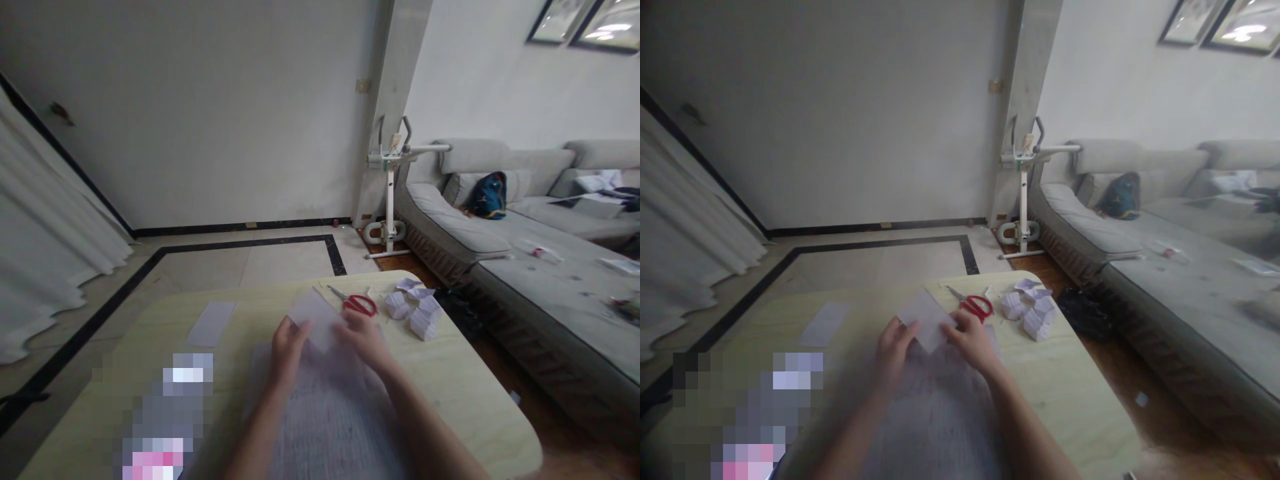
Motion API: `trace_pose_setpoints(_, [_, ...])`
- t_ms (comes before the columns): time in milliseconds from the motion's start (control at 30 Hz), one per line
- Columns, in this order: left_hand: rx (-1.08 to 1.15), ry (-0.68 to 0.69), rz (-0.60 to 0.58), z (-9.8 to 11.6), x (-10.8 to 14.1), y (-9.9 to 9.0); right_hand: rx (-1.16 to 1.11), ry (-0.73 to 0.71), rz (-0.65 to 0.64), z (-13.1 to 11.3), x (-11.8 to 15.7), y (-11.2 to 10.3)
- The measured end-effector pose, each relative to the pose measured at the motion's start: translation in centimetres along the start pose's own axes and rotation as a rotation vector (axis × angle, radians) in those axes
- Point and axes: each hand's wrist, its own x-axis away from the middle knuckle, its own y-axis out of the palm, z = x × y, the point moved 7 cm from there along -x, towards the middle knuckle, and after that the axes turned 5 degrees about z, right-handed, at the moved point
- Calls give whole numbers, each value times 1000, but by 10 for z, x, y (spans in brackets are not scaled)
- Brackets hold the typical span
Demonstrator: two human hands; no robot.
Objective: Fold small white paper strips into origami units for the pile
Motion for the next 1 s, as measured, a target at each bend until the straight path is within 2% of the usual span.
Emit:
trace_pose_setpoints(133, [54,30,47,7,-3,-9,53,20,-78,-2,1,-3])
trace_pose_setpoints(267, [-118,82,46,12,-6,-12,84,16,-156,-5,5,0])
trace_pose_setpoints(367, [-207,113,58,13,-5,-11,34,30,-82,1,2,-3])
trace_pose_setpoints(467, [-201,88,51,11,-3,-9,-7,60,26,11,-2,-9])
trace_pose_setpoints(567, [-193,55,35,9,-3,-7,-25,84,17,18,-5,-8])
trace_pose_setpoints(667, [-211,84,43,12,-3,-8,-10,95,6,20,-5,-7])
trace_pose_setpoints(800, [-221,125,55,14,-4,-10,-5,98,20,18,-5,-8])
trace_pose_setpoints(1000, [-215,127,104,17,-3,-13,-131,96,80,13,-5,-9])
